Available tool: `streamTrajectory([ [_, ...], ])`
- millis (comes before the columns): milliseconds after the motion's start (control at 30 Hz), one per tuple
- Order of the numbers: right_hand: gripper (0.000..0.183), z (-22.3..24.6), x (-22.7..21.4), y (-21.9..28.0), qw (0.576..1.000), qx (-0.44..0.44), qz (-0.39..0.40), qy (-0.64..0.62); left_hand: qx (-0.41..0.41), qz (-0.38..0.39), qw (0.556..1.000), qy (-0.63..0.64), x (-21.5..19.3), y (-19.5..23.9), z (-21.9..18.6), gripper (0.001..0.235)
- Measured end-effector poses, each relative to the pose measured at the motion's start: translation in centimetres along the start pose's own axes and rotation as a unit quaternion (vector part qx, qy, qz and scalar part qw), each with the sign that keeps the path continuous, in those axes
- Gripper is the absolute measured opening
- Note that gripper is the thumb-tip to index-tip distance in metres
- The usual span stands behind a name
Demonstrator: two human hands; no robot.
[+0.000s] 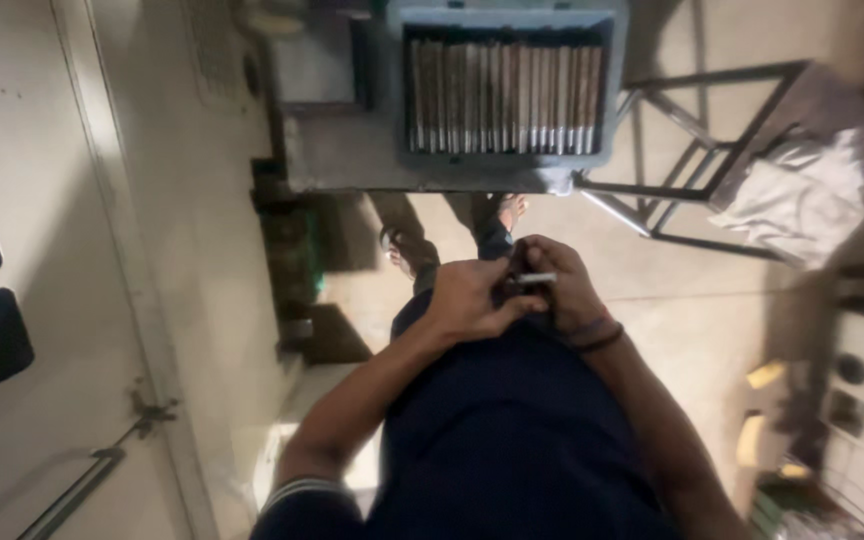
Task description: The person uses a metal tool to pry open a locked door on a large industrial machine. They insert the tool into the door seam and lever it open, then reach inside to manipulate internal components.
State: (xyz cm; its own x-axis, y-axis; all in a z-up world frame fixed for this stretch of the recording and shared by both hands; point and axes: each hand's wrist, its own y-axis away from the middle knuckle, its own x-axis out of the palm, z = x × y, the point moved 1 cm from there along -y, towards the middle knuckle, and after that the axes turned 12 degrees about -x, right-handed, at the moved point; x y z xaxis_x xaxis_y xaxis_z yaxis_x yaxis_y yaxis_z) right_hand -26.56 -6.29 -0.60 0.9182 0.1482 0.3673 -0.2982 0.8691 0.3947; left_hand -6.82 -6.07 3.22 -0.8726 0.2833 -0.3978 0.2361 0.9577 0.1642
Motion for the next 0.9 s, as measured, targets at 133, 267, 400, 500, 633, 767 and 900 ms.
streamTrajectory([
  [133, 0.034, -0.1, -3.5, -0.5, 0.997, -0.031, -0.053, 0.047, 0.016, -0.023, 0.999, 0.015, 1.4, -1.3, -0.7, 0.035],
  [267, 0.029, -0.4, -8.4, 0.2, 0.985, 0.014, -0.171, 0.016, 0.048, -0.122, 0.990, 0.049, 0.3, -4.6, -1.2, 0.019],
  [400, 0.020, -1.2, -12.4, 3.0, 0.962, -0.009, -0.265, -0.071, -0.188, -0.048, 0.977, 0.091, -3.1, -12.3, 0.1, 0.011],
  [500, 0.021, -1.9, -14.9, 5.2, 0.946, -0.031, -0.283, -0.154, -0.010, -0.251, 0.964, 0.085, -6.7, -19.0, 1.0, 0.010],
  [633, 0.019, -3.2, -17.8, 7.1, 0.917, -0.061, -0.308, -0.244, 0.000, -0.365, 0.931, 0.006, -10.4, -30.4, 4.7, 0.019],
  [767, 0.019, -3.7, -19.6, 8.2, 0.901, -0.072, -0.331, -0.270, -0.016, -0.382, 0.919, -0.095, -11.6, -40.5, 10.7, 0.020],
  [900, 0.018, -3.1, -20.8, 8.8, 0.891, -0.061, -0.370, -0.257, -0.033, -0.325, 0.934, -0.142, -10.7, -45.3, 15.6, 0.017],
])
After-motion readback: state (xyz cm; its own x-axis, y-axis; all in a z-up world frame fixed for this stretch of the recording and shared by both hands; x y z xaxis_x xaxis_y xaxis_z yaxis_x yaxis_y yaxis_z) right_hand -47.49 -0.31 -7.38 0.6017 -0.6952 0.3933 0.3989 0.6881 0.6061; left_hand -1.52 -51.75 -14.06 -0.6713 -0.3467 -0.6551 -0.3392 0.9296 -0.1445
